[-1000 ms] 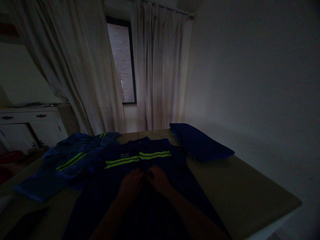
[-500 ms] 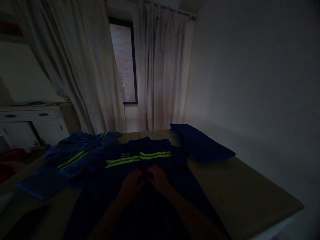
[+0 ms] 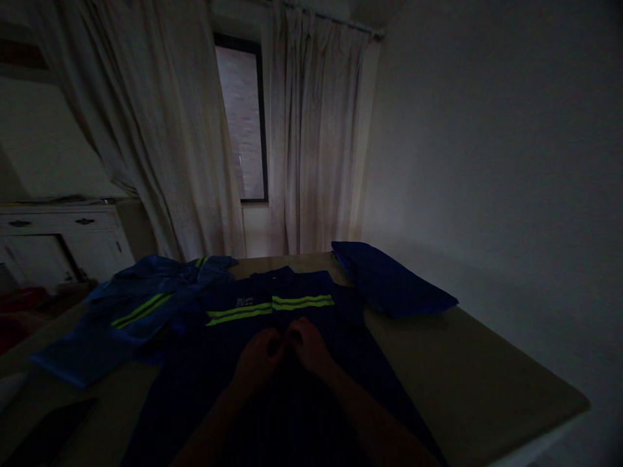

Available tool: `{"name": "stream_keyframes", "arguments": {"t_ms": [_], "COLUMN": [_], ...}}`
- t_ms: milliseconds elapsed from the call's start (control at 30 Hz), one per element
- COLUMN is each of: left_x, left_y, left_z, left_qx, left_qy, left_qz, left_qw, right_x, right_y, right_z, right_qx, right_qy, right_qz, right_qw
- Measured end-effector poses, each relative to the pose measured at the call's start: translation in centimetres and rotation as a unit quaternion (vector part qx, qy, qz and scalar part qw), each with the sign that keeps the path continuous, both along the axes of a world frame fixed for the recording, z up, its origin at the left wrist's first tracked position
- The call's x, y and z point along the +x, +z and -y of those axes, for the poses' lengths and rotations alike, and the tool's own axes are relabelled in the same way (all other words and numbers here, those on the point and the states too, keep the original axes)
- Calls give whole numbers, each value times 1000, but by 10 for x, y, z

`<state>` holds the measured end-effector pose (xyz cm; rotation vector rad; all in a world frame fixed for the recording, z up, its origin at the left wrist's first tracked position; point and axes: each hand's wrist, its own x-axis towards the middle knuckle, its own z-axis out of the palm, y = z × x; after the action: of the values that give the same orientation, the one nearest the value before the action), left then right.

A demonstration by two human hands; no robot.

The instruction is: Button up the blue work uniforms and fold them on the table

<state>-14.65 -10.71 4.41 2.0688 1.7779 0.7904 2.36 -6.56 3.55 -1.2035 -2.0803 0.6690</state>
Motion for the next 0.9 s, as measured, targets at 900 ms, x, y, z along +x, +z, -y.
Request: {"name": "stream_keyframes", "arguments": {"t_ms": [900], "left_x": [-10], "left_y": [-15], "left_z": [-9], "left_qx": [28], "left_qy": [-60], "left_qz": [57], "left_qw": [996], "right_x": [-1], "right_y": [-12], "right_z": [-7], "right_qx": [8], "right_qy": [31], "right_qz": [-9], "right_qw": [999]}}
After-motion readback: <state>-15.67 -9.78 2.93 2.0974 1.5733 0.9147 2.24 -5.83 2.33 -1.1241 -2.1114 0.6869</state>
